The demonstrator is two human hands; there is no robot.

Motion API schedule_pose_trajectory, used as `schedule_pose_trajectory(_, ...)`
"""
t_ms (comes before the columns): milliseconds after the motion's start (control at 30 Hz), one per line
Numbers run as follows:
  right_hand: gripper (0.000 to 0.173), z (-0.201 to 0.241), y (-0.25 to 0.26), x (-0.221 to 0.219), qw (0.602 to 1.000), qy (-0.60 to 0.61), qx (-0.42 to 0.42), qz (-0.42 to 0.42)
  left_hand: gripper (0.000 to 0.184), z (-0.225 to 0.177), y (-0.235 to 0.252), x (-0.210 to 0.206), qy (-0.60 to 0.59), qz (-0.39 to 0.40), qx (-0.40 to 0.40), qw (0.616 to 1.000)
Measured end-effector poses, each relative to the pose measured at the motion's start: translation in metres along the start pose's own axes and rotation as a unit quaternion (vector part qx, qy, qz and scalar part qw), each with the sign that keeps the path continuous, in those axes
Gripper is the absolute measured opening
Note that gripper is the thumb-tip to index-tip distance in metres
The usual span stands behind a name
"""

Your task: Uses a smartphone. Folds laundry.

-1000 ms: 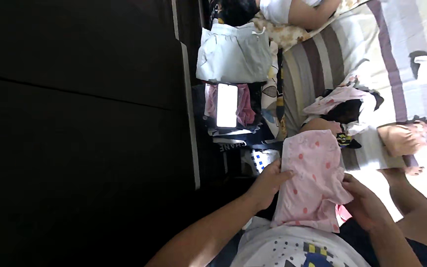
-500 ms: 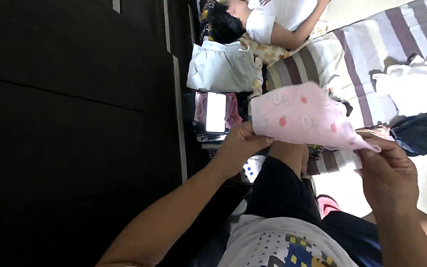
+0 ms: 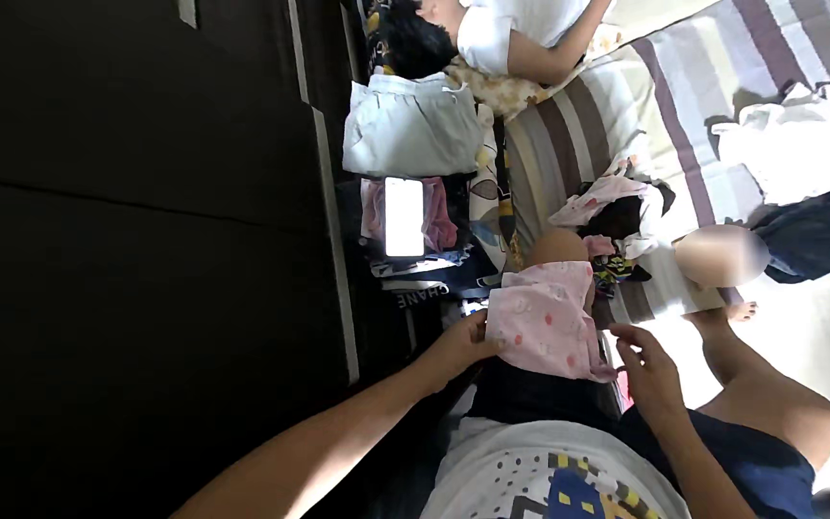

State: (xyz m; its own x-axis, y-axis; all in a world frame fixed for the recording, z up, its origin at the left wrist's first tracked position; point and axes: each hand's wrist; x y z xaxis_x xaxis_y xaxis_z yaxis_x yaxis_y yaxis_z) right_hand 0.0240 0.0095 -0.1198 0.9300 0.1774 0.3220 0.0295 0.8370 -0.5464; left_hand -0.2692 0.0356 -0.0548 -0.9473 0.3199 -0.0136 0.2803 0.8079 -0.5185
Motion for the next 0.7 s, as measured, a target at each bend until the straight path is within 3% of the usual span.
schedule_pose_trajectory(67, 0.030, 0.020, 0.005, -0.003, 0.997, 0.011, 0.045, -0.063, 0.035, -0.008, 0.006, -0.003, 0.007, -0.032, 0.019, 0.999)
schedule_pose_trajectory(133, 0.031, 0.032, 0.007, -0.007, 0.996, 0.010, 0.036, -0.079, 0.036, -0.011, 0.011, -0.009, 0.006, -0.083, 0.042, 0.996)
schedule_pose_trajectory(200, 0.033, 0.036, 0.007, -0.011, 0.999, -0.007, -0.026, -0.043, 0.045, -0.011, 0.016, -0.017, 0.001, -0.144, 0.040, 0.989)
schedule_pose_trajectory(300, 0.034, 0.034, 0.010, -0.015, 0.985, 0.054, -0.158, 0.049, 0.070, -0.008, 0.019, -0.031, 0.068, -0.203, -0.033, 0.976)
schedule_pose_trajectory(400, 0.030, 0.033, 0.012, -0.017, 0.970, 0.113, -0.202, 0.071, 0.065, 0.004, 0.018, -0.035, 0.109, -0.185, -0.095, 0.972)
schedule_pose_trajectory(500, 0.018, 0.018, 0.020, -0.019, 0.992, 0.068, -0.095, 0.050, 0.052, 0.014, 0.018, -0.044, 0.095, -0.205, -0.110, 0.968)
schedule_pose_trajectory(600, 0.037, -0.002, 0.030, -0.025, 0.999, -0.013, 0.048, 0.000, 0.045, 0.020, 0.017, -0.053, 0.094, -0.222, -0.134, 0.961)
schedule_pose_trajectory(700, 0.038, -0.009, 0.036, -0.028, 0.973, -0.127, 0.189, -0.044, 0.043, 0.030, 0.020, -0.060, 0.107, -0.216, -0.151, 0.959)
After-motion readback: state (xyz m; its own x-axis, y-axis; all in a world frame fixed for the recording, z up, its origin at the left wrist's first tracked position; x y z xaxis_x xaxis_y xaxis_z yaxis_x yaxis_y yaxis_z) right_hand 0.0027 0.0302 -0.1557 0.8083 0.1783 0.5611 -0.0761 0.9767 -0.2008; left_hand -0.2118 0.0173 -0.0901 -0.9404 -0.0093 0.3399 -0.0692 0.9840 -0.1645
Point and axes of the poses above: each hand's wrist, its own y-axis towards the middle knuckle, its own x-axis out of the back of the hand, z = x × y, and after that the axes turned 11 degrees about -x, right-handed
